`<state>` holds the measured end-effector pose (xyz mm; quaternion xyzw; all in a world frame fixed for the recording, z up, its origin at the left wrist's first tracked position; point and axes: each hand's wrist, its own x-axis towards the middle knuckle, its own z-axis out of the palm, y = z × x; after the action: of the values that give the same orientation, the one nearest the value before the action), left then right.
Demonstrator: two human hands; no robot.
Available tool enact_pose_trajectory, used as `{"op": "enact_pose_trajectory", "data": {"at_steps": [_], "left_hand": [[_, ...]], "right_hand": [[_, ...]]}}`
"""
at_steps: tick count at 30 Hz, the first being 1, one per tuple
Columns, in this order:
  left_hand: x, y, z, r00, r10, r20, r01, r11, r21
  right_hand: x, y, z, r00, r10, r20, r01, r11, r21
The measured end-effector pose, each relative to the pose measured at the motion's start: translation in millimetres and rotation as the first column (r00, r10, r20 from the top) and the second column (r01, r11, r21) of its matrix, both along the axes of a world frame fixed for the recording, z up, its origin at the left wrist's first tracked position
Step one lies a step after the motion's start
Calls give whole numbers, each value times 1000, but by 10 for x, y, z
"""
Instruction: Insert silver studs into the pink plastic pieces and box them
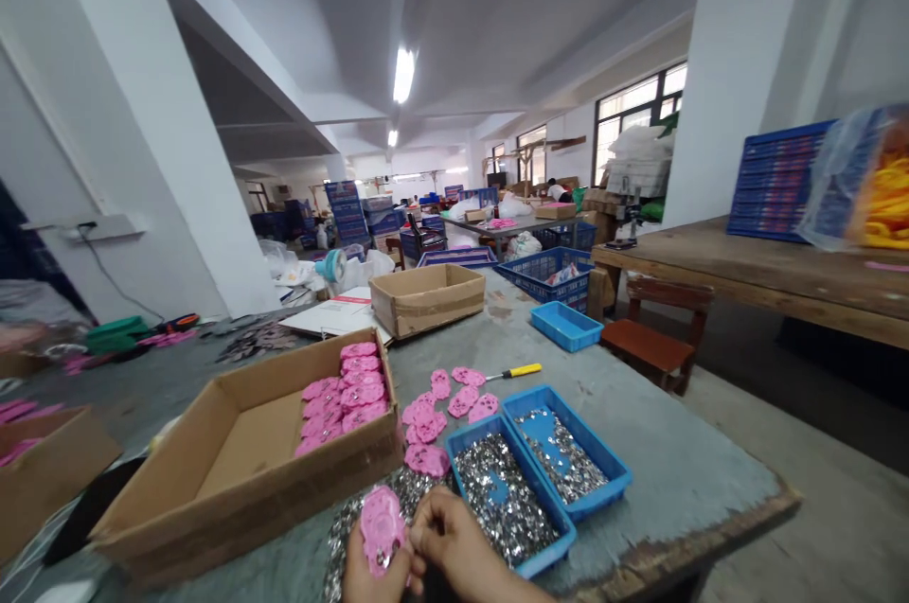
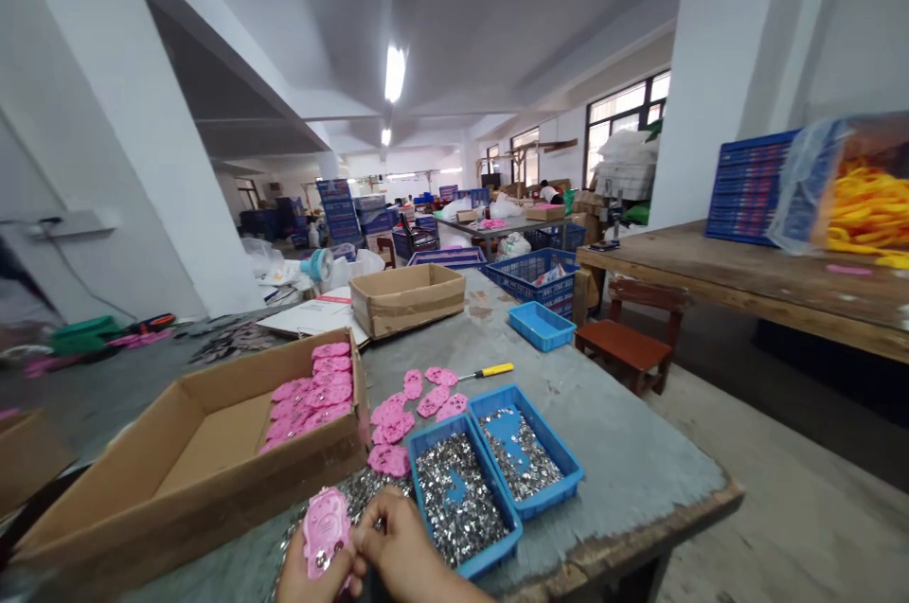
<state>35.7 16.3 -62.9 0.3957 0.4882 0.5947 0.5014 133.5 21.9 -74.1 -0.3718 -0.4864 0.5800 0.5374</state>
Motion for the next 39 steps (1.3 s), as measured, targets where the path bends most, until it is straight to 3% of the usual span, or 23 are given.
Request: {"op": "enact_pose_trajectory", "data": {"at_steps": [2,5,9,11,15,21,30,39], "left_hand": [[-15,-28,31,999,24,27,-25,1000,8],[-85,-85,186,997,0,74,-1,1000,10],[-246,-211,624,960,-183,214,173,983,63],[-323,-243,863,923,-237,304,212,971,114],[-423,-245,1138,906,-296,303,248,950,187],[-475,-364,1122,891,-326,316,280,942,184],[-543,-376,1094,878,-388,279,339,917,209],[-546,-345,1070,868,-420,264,378,904,198]], "right_hand": [[-17,-13,54,999,-24,48,23,999,31],[-17,-19,296,993,-12,114,2,996,85],[15,-45,803,989,-22,148,-1,988,152],[9,-43,1039,990,32,135,-53,987,149],[-59,-6,1326,949,64,309,-148,955,256],[-128,-41,1421,869,17,495,-214,914,344],[-111,-31,1473,868,133,477,-256,946,201],[-92,-34,1528,806,150,573,-304,935,183]]}}
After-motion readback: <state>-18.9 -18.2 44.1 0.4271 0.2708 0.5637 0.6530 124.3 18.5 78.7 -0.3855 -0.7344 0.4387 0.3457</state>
